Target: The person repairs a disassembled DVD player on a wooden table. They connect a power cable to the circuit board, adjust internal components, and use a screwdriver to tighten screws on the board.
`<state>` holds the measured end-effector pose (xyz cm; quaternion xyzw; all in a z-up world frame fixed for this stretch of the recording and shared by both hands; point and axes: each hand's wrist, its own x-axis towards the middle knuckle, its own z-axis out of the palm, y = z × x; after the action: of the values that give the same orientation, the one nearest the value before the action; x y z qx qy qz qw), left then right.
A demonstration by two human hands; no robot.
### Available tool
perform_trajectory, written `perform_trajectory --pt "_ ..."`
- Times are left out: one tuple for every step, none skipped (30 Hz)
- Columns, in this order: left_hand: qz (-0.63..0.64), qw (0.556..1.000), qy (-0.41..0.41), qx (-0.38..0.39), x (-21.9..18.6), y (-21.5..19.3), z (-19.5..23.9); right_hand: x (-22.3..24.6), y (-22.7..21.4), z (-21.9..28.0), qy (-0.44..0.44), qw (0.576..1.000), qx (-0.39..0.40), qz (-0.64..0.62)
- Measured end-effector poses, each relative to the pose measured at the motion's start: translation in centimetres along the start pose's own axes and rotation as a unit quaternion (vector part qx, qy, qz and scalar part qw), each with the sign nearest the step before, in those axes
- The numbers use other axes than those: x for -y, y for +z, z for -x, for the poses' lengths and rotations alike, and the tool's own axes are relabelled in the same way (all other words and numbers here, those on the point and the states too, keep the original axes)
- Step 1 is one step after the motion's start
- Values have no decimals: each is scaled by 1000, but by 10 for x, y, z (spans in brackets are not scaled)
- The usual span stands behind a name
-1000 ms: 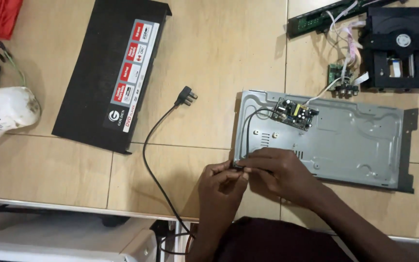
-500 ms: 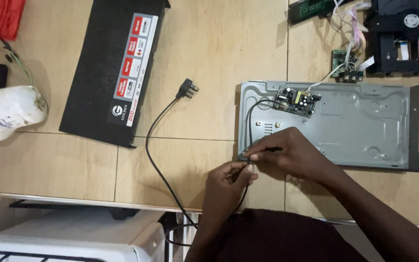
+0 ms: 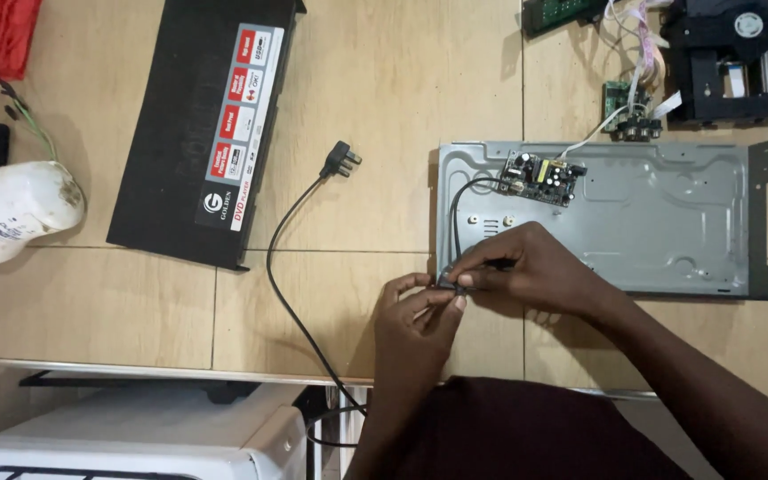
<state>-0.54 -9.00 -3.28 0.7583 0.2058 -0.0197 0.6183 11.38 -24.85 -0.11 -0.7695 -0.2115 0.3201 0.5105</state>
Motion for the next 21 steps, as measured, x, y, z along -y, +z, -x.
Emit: perform_trajectory --pt "23 999 -36 10 -3 -1 0 -1 1 1 -11 1000 0 13" --pt "46 996 -69 18 -7 -2 -3 -2 0 -2 -25 999 0 28" --pt "47 996 -67 17 -6 -1 -3 -3 0 -2 -26 999 0 29" --pt "30 998 -56 5 -5 0 -3 -4 1 -2 -18 1000 -3 21" --pt "14 999 -45 -6 -4 0 -2 -5 2 -1 -10 1000 -6 12" --pt "14 999 -46 -6 -1 1 -3 -4 3 -1 -8 1000 -5 11" --pt "10 999 -43 -17 1 3 -4 -4 3 -1 -9 1000 -7 15" --pt "6 999 -40 -28 4 4 -4 -3 3 -1 -10 1000 -10 19" --pt "6 999 -42 -27 0 3 -5 -3 4 -1 -8 1000 -10 19" --pt "52 996 -74 -20 -5 1 -6 -4 5 -2 -36 999 -25 -12" --pt "98 989 -107 -14 -9 0 -7 -5 5 -2 -64 996 -40 -42" --pt "98 989 -106 -13 -8 1 -7 -3 6 -2 -64 996 -41 -42" --pt "82 990 -109 -22 -7 3 -8 0 5 -3 -52 997 -45 -32" --pt "65 991 -113 -31 -5 4 -9 2 6 -3 -38 998 -49 -22" --pt "64 991 -113 -30 -7 3 -9 3 4 -3 -38 998 -50 -23" --pt "43 993 -111 -25 -8 3 -9 3 3 -3 -33 998 -47 -23" --pt "22 994 -109 -19 -9 3 -9 4 2 -3 -28 998 -45 -24" --pt "21 994 -108 -17 -7 4 -9 1 2 -3 -27 998 -47 -24" --pt "13 995 -101 -23 -6 4 -9 -2 3 -2 -23 998 -46 -20" --pt "6 995 -92 -31 -4 4 -11 -5 2 -4 -22 999 -45 -14" --pt "6 996 -89 -30 -3 6 -12 -2 2 -5 -23 999 -47 -13"
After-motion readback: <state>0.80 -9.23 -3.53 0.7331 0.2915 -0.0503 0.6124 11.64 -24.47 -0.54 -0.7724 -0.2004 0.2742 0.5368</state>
